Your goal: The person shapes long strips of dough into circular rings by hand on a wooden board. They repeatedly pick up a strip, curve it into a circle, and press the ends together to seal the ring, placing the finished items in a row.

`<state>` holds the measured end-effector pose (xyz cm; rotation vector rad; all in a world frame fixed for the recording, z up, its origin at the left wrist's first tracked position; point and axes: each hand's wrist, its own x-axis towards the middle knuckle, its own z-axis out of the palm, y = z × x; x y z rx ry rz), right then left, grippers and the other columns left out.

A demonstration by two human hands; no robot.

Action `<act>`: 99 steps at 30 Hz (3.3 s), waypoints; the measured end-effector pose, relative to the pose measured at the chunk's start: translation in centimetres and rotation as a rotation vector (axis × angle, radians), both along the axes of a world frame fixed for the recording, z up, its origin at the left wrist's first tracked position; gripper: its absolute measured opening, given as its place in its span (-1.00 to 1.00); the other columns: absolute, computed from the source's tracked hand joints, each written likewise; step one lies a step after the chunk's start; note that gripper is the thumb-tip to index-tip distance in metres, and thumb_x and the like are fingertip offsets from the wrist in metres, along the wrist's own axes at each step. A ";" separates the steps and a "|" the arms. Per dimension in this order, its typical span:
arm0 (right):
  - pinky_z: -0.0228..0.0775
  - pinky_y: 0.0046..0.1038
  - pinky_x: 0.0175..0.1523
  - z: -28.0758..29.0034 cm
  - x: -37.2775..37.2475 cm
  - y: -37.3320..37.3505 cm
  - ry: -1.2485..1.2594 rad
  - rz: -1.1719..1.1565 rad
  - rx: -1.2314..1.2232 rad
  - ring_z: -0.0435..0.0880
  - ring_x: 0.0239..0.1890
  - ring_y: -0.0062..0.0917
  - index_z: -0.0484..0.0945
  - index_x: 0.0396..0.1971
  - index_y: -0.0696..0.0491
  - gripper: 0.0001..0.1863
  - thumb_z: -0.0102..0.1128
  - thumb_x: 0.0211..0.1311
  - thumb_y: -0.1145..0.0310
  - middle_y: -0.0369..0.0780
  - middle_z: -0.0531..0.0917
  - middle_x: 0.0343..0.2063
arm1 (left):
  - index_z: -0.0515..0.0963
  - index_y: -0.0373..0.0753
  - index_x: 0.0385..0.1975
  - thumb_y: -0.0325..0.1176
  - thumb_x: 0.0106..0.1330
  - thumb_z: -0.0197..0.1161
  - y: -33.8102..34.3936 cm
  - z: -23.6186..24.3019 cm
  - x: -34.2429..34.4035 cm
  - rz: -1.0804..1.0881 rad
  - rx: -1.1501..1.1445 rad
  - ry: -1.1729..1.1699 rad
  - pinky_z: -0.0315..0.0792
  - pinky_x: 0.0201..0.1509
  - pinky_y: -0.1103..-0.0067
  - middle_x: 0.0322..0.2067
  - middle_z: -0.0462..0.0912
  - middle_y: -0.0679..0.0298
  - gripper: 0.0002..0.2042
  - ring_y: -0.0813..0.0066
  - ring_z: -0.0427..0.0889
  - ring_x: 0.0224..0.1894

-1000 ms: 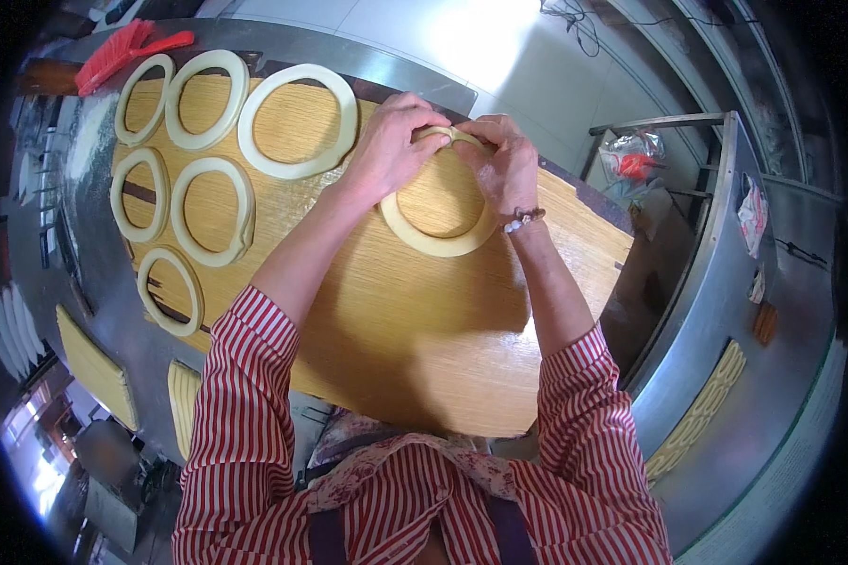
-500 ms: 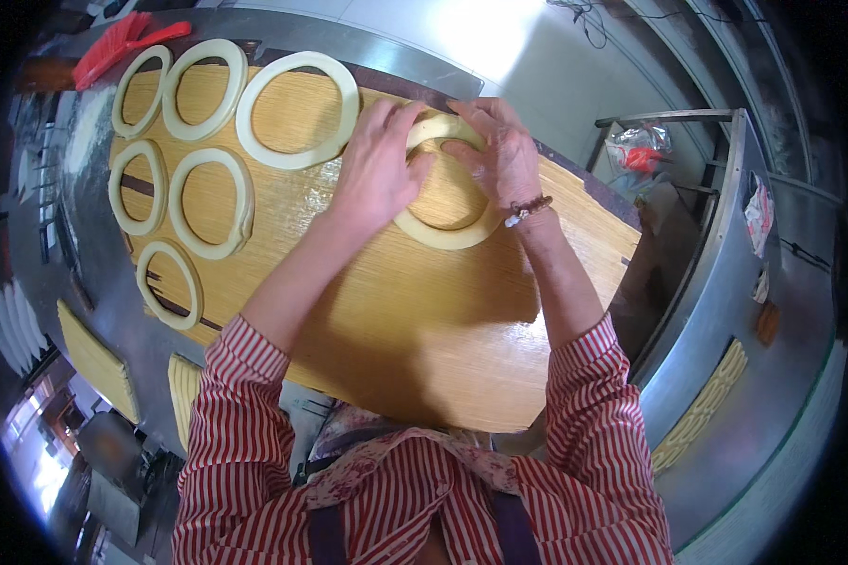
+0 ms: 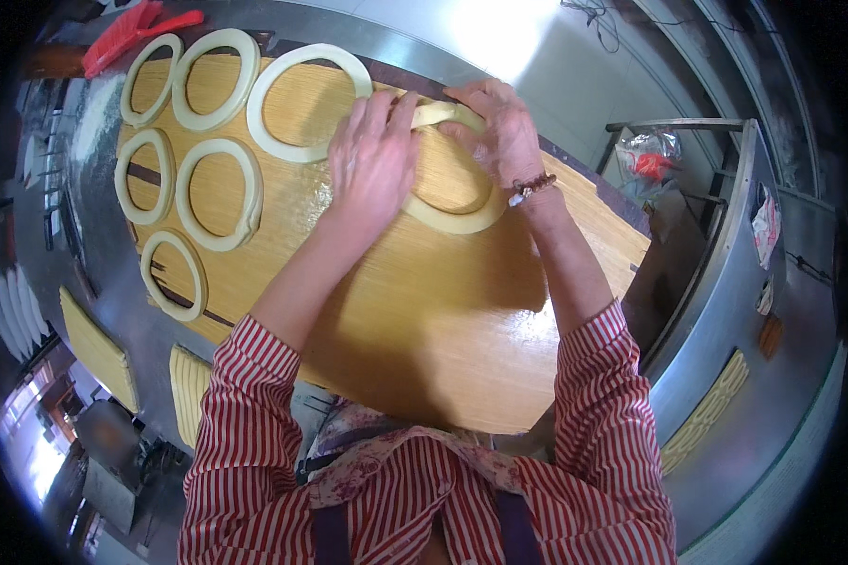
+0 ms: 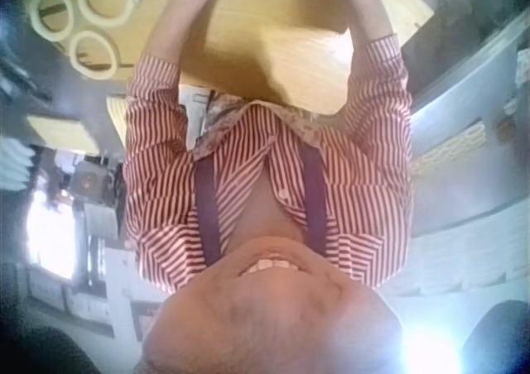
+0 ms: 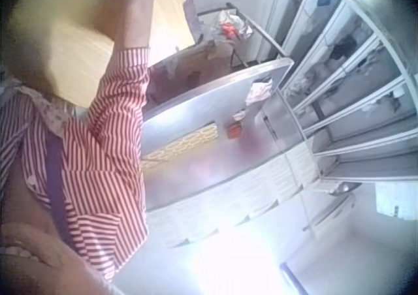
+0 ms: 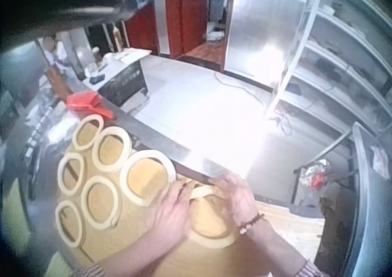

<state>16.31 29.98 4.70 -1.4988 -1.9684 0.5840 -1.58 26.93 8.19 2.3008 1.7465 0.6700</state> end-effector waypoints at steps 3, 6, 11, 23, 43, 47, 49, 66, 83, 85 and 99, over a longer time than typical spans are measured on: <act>0.51 -0.29 0.00 -0.4 0.3 0.8 -0.014 0.077 -0.025 0.65 -0.14 -0.28 0.70 -0.12 0.02 -0.62 0.47 -0.04 0.39 -0.22 0.67 -0.23 | 0.61 -0.22 0.01 -0.34 0.23 0.32 2.1 -1.8 0.1 -0.117 -0.115 0.009 0.39 0.14 0.32 -0.11 0.57 0.20 -0.66 0.22 0.53 0.02; 0.53 -0.33 -0.05 -0.4 0.2 1.0 0.035 -0.011 0.013 0.66 -0.19 -0.32 0.71 -0.15 0.04 -0.63 0.49 -0.06 0.39 -0.21 0.68 -0.23 | 0.62 -0.23 0.02 -0.32 0.24 0.32 3.2 -2.5 0.5 -0.100 -0.164 0.003 0.37 0.15 0.35 -0.08 0.58 0.20 -0.66 0.23 0.54 0.01; 0.56 -0.40 -0.19 -0.7 0.5 -0.5 0.162 -0.203 -0.105 0.67 -0.29 -0.39 0.72 -0.17 0.07 -0.64 0.52 -0.05 0.39 -0.20 0.69 -0.23 | 0.64 -0.27 -0.05 -0.36 0.27 0.32 4.4 -3.8 0.6 -0.113 -0.131 -0.124 0.41 0.13 0.38 -0.11 0.60 0.22 -0.73 0.27 0.58 -0.05; 0.52 -0.38 -0.24 -1.0 0.0 -0.9 0.191 -0.251 -0.053 0.68 -0.36 -0.38 0.79 -0.28 -0.03 -0.73 0.53 -0.08 0.39 -0.21 0.69 -0.29 | 0.66 -0.29 -0.24 -0.53 0.22 0.36 6.0 -3.9 0.7 -0.190 -0.394 -0.510 0.53 -0.12 0.58 -0.23 0.59 0.28 -0.87 0.50 0.61 -0.23; 0.59 -0.41 -0.20 -1.5 2.2 -0.2 0.043 -0.205 -0.111 0.71 -0.33 -0.41 0.73 -0.13 0.03 -0.59 0.51 -0.10 0.47 -0.22 0.70 -0.27 | 0.57 -0.25 0.07 -0.47 0.19 0.35 7.5 -4.7 1.7 -0.460 -0.183 -0.195 0.51 0.14 0.46 -0.11 0.60 0.20 -0.60 0.33 0.58 -0.05; 0.57 -0.48 -0.19 -0.6 1.6 -0.7 -0.009 -0.248 -0.072 0.70 -0.31 -0.46 0.73 -0.14 0.08 -0.64 0.49 -0.04 0.45 -0.20 0.71 -0.25 | 0.60 -0.27 0.01 -0.46 0.20 0.32 7.3 -5.0 1.9 -0.478 -0.159 -0.179 0.50 0.13 0.41 -0.12 0.59 0.19 -0.66 0.24 0.57 -0.08; 0.56 -0.41 -0.14 -0.5 1.6 -1.1 0.029 -0.257 -0.057 0.70 -0.28 -0.38 0.72 -0.16 0.10 -0.65 0.46 -0.05 0.48 -0.17 0.70 -0.26 | 0.62 -0.27 -0.02 -0.46 0.21 0.32 7.1 -5.3 2.0 -0.478 -0.118 -0.187 0.51 0.11 0.40 -0.12 0.59 0.20 -0.69 0.25 0.57 -0.09; 0.11 -0.16 0.29 1.4 -0.8 -12.2 -0.243 0.083 -0.014 0.58 -0.04 -0.51 0.68 -0.12 -0.03 -0.54 0.53 -0.12 0.25 -0.33 0.62 -0.16 | 0.64 -0.22 -0.05 -0.28 0.31 0.28 -1.8 -3.9 -2.5 -0.492 -0.152 -0.223 0.32 0.35 0.29 -0.17 0.65 0.26 -0.73 0.43 0.59 0.01; 0.53 -0.38 -0.21 0.5 0.3 -1.9 0.109 -0.225 -0.067 0.68 -0.32 -0.37 0.72 -0.17 0.04 -0.69 0.45 0.00 0.48 -0.17 0.67 -0.30 | 0.66 -0.29 -0.12 -0.45 0.20 0.37 2.6 -3.2 1.4 -0.036 -0.078 -0.202 0.49 0.04 0.39 -0.15 0.59 0.17 -0.75 0.20 0.58 -0.09; 0.56 -0.41 -0.27 0.4 0.3 -1.5 0.092 -0.145 -0.032 0.68 -0.39 -0.38 0.72 -0.20 0.04 -0.71 0.46 -0.01 0.49 -0.16 0.67 -0.30 | 0.68 -0.26 -0.18 -0.46 0.18 0.38 2.9 -3.5 1.4 -0.089 -0.088 -0.194 0.49 0.04 0.40 -0.18 0.60 0.21 -0.79 0.23 0.58 -0.09; 0.56 -0.36 -0.11 0.0 1.9 1.8 0.056 0.015 -0.307 0.68 -0.27 -0.34 0.69 -0.24 0.03 -0.78 0.36 0.07 0.53 -0.16 0.65 -0.30 | 0.67 -0.25 -0.30 -0.52 0.15 0.38 5.0 -4.9 1.0 -0.224 -0.188 -0.355 0.54 -0.04 0.48 -0.27 0.61 0.29 -0.87 0.36 0.61 -0.13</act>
